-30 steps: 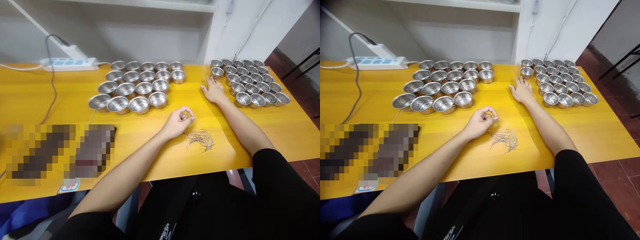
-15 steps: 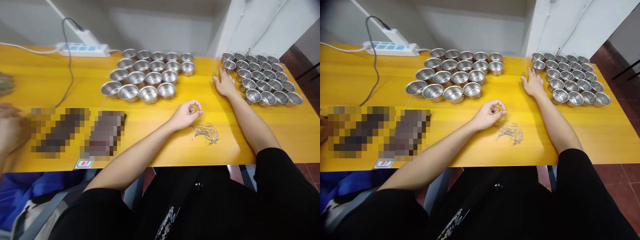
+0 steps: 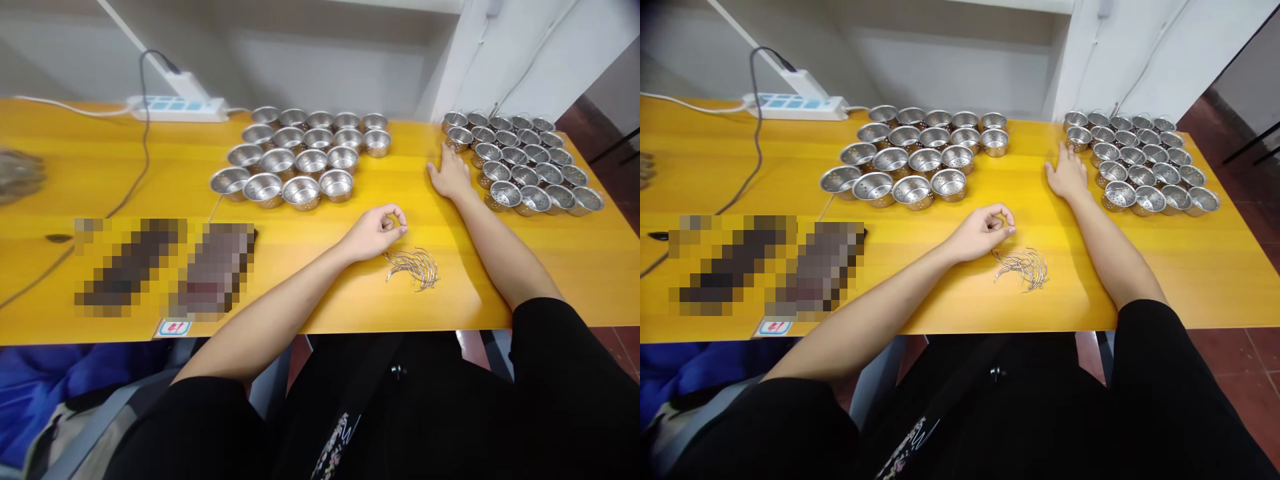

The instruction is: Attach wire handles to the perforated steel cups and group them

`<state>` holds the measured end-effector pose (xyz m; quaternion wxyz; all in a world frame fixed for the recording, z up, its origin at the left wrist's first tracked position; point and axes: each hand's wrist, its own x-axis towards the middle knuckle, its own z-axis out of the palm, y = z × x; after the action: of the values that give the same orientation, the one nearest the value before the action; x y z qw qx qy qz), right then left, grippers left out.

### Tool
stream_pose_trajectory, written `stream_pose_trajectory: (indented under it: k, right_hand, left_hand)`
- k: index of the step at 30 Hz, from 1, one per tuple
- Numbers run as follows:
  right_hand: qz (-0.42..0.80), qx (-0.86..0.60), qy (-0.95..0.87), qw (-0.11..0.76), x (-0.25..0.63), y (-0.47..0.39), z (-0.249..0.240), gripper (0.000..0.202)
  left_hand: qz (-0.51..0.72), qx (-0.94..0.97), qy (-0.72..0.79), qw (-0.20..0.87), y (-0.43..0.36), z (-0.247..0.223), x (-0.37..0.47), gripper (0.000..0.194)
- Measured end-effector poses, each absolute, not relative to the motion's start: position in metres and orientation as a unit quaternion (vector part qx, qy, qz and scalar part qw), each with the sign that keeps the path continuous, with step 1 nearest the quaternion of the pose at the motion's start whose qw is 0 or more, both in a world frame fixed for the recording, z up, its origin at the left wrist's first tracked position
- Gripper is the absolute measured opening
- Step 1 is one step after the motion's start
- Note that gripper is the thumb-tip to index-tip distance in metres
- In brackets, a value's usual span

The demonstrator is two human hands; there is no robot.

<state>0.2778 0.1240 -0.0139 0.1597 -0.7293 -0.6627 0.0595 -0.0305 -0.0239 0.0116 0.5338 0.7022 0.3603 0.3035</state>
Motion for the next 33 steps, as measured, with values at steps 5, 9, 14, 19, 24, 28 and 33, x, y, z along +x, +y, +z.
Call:
stream_pose_trajectory:
  k: [5, 9, 14, 19, 24, 28, 33]
  right_hand:
    - [0.043, -0.726, -0.668, 0.157, 0.271, 0.115, -0.009, 0.092]
    - [0.038, -0.704, -0.688, 0.17, 0.271, 0.111, -0.009, 0.085]
    - [0.035, -0.692, -0.701, 0.171, 0.272, 0.109, -0.01, 0.078]
    - [0.041, -0.672, -0.719, 0.173, 0.27, 0.108, -0.006, 0.072]
    - [0.055, -0.637, -0.752, 0.161, 0.254, 0.096, 0.003, 0.081]
    - [0.075, -0.611, -0.775, 0.143, 0.241, 0.082, 0.015, 0.091]
    - [0.074, -0.541, -0.825, 0.146, 0.223, 0.087, 0.029, 0.092]
  left_hand:
    - [0.288, 0.714, 0.36, 0.527, -0.022, 0.01, -0.031, 0.016]
    - [0.289, 0.72, 0.355, 0.522, -0.021, 0.007, -0.032, 0.013]
    - [0.286, 0.716, 0.356, 0.528, -0.023, 0.009, -0.032, 0.013]
    - [0.292, 0.713, 0.356, 0.529, -0.025, 0.014, -0.03, 0.019]
    - [0.295, 0.715, 0.357, 0.524, -0.026, 0.016, -0.026, 0.029]
    - [0.303, 0.715, 0.352, 0.523, -0.026, 0.016, -0.025, 0.032]
    - [0.312, 0.713, 0.337, 0.53, -0.026, 0.008, -0.028, 0.026]
